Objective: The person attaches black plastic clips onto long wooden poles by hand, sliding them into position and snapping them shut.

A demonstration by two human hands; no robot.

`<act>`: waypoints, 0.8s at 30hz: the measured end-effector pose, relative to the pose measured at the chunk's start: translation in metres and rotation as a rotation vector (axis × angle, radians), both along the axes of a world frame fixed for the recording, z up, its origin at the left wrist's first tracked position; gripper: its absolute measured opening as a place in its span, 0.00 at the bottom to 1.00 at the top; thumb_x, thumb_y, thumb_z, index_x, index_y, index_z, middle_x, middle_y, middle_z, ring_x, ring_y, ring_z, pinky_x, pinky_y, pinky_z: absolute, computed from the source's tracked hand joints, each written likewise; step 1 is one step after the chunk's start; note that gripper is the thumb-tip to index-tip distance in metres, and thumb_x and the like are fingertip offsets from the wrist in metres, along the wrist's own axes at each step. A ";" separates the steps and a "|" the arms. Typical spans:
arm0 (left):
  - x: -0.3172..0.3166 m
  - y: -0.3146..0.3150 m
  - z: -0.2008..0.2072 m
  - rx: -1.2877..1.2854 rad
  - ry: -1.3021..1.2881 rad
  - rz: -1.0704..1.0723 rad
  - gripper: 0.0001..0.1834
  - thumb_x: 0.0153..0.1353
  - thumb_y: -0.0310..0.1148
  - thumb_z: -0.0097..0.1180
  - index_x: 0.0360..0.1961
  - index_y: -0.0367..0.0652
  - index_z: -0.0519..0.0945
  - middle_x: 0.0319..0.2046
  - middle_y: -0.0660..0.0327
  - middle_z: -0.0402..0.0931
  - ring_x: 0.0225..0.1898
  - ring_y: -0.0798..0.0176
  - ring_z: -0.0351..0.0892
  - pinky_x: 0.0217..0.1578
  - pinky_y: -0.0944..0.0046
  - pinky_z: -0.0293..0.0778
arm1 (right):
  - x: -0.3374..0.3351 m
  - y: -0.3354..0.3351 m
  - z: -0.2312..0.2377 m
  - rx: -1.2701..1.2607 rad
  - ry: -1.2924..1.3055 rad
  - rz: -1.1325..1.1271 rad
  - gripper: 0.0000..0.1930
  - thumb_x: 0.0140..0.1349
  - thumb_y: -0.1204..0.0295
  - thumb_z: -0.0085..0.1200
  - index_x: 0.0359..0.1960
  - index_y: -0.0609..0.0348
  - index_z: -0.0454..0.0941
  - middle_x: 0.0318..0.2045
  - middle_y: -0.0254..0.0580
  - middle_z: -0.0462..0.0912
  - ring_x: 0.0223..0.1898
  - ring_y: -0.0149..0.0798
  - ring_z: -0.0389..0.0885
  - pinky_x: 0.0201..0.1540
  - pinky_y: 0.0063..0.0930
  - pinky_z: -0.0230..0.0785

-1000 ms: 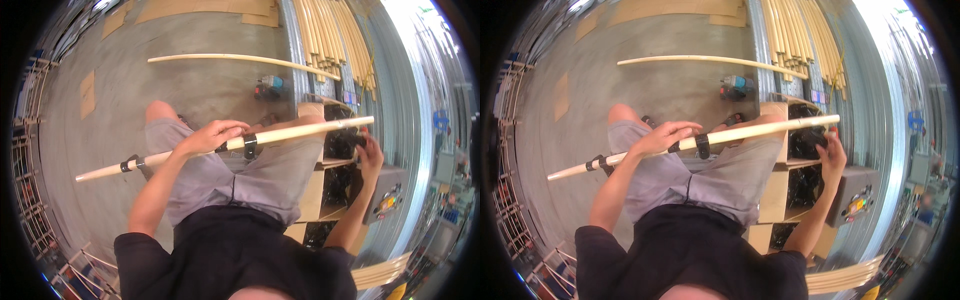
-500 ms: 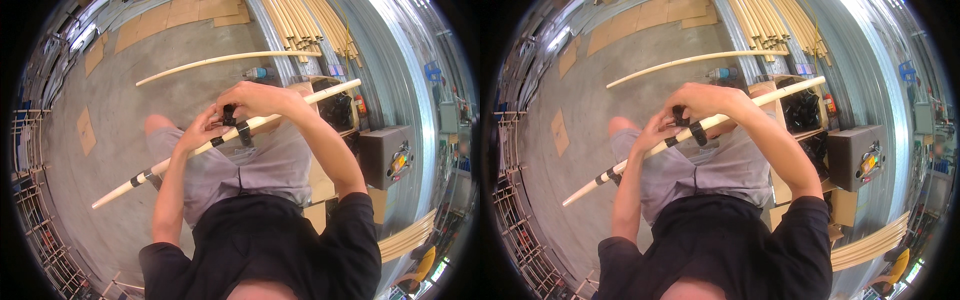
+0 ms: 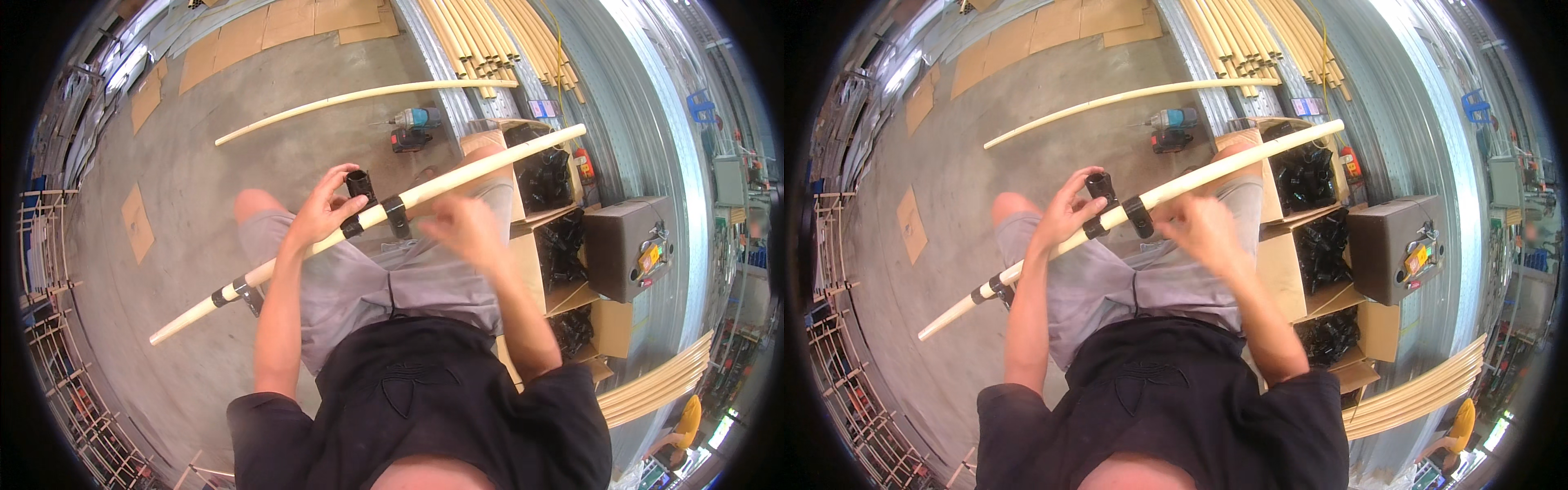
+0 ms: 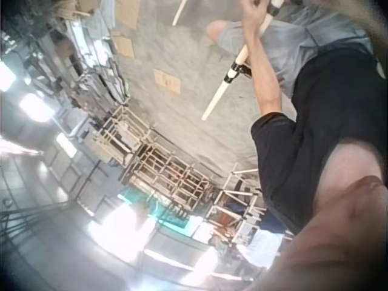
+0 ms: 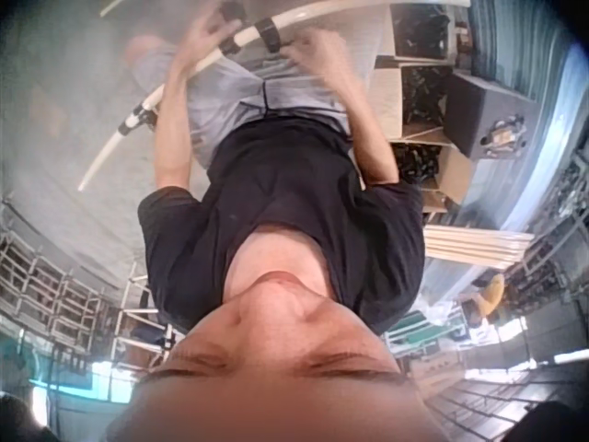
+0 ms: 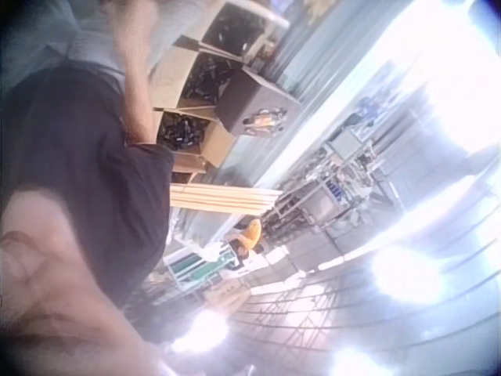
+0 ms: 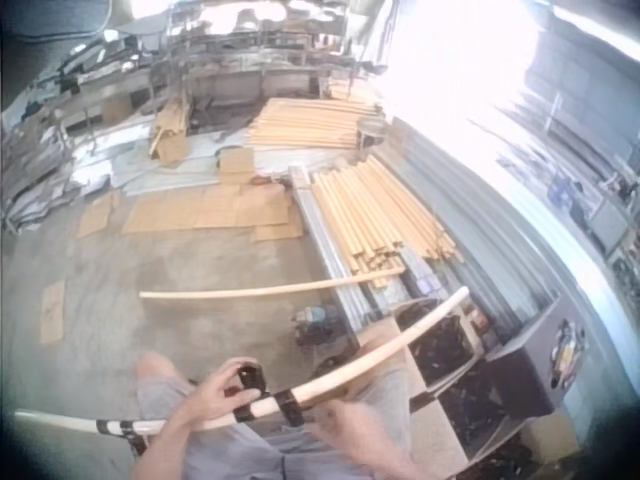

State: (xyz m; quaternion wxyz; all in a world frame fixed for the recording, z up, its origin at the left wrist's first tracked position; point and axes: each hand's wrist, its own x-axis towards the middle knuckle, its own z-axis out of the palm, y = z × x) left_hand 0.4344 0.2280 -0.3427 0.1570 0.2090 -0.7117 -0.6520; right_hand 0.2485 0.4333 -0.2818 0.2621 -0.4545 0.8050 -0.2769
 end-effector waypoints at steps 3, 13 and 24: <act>0.001 -0.001 0.005 0.174 -0.101 -0.058 0.22 0.67 0.32 0.63 0.58 0.35 0.73 0.53 0.60 0.75 0.41 0.70 0.79 0.41 0.67 0.79 | 0.047 0.007 -0.035 -0.019 0.124 -0.101 0.22 0.51 0.56 0.72 0.35 0.63 0.79 0.22 0.50 0.82 0.27 0.56 0.83 0.30 0.44 0.74; -0.001 -0.001 -0.003 0.171 -0.023 -0.040 0.19 0.68 0.35 0.62 0.53 0.35 0.75 0.43 0.62 0.79 0.36 0.73 0.78 0.36 0.69 0.76 | 0.075 -0.019 -0.077 -0.099 0.255 -0.244 0.16 0.54 0.61 0.66 0.34 0.62 0.78 0.23 0.51 0.83 0.26 0.56 0.83 0.31 0.48 0.74; 0.001 -0.007 -0.005 0.132 -0.074 -0.107 0.16 0.69 0.32 0.59 0.54 0.38 0.76 0.46 0.64 0.78 0.44 0.72 0.78 0.46 0.66 0.77 | 0.075 -0.022 -0.056 -0.070 0.222 -0.200 0.14 0.54 0.63 0.64 0.25 0.63 0.78 0.22 0.51 0.82 0.26 0.57 0.82 0.31 0.49 0.73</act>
